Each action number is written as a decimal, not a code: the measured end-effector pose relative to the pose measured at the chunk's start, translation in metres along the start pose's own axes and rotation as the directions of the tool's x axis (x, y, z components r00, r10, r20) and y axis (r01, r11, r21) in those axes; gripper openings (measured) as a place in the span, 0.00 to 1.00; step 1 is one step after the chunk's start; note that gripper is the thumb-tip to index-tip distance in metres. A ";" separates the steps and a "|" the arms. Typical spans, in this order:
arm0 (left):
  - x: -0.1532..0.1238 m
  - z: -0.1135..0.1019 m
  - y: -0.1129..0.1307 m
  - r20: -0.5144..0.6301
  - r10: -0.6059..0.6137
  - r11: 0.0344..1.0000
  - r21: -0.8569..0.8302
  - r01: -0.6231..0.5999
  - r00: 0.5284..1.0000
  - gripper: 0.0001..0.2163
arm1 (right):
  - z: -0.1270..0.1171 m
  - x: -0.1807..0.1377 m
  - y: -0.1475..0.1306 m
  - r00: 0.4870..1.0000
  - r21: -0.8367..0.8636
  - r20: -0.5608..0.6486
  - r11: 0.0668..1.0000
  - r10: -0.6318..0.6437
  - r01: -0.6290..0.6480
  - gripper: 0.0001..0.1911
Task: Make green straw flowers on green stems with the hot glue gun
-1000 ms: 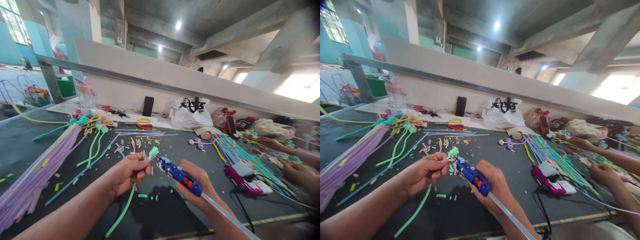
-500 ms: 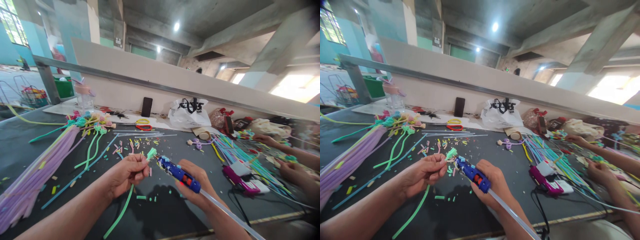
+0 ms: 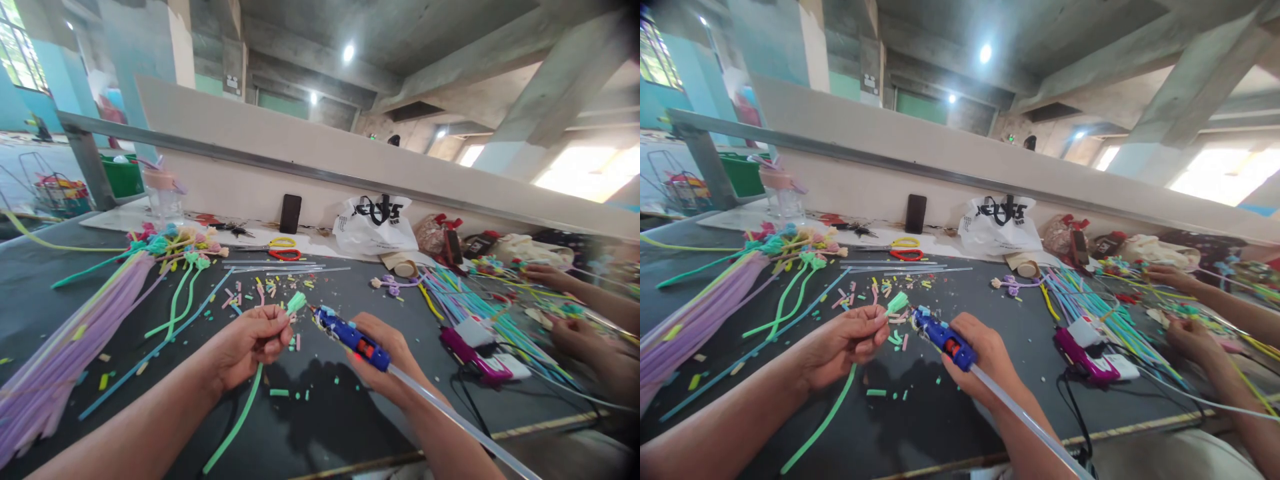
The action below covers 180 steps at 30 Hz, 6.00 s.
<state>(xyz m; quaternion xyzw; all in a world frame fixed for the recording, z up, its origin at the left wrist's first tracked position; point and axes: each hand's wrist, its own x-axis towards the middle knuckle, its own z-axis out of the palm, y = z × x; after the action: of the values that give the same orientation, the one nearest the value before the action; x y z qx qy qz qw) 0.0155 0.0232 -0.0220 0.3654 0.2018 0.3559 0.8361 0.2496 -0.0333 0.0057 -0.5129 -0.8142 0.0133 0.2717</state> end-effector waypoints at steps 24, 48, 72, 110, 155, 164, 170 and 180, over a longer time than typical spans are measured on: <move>-0.002 0.001 0.001 -0.019 -0.067 0.991 0.116 0.068 0.998 0.08 | 0.081 -0.003 -0.061 0.966 -0.178 0.256 0.980 -0.040 0.088 0.08; -0.002 0.009 -0.008 -0.021 -0.105 0.917 0.385 0.105 0.994 0.07 | 0.021 -0.003 -0.049 0.979 -0.261 -0.186 0.965 -0.079 0.029 0.10; 0.000 0.001 -0.011 -0.009 -0.137 0.889 0.439 0.127 0.991 0.08 | 0.024 -0.004 -0.045 0.989 -0.242 -0.113 0.968 -0.098 0.069 0.11; -0.003 0.004 -0.007 -0.005 -0.215 0.925 0.319 0.205 0.977 0.05 | 0.020 0.001 -0.045 0.989 0.012 -0.148 1.000 0.027 -0.026 0.05; 0.002 0.003 -0.011 -0.190 -0.044 0.932 0.345 0.108 0.981 0.10 | 0.006 0.005 0.025 0.970 -0.285 -0.032 0.928 0.241 -0.240 0.09; 0.007 0.004 -0.016 -0.311 0.157 0.873 0.487 0.015 0.937 0.08 | 0.003 -0.004 -0.006 0.978 0.016 -0.094 0.982 -0.187 0.190 0.14; 0.007 0.005 -0.018 -0.292 0.219 0.852 0.523 -0.036 0.931 0.09 | 0.006 -0.003 -0.008 0.978 -0.086 -0.045 0.977 -0.202 0.197 0.13; 0.007 0.007 -0.018 -0.300 0.221 0.849 0.527 -0.032 0.928 0.07 | 0.004 -0.001 -0.012 0.988 -0.203 0.028 0.967 -0.152 0.154 0.05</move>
<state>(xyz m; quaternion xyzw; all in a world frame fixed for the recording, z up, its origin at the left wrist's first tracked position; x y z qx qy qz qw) 0.0325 0.0167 -0.0311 0.5182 0.4095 0.4036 0.6332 0.2378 -0.0388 0.0054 -0.4735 -0.8500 -0.0882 0.2131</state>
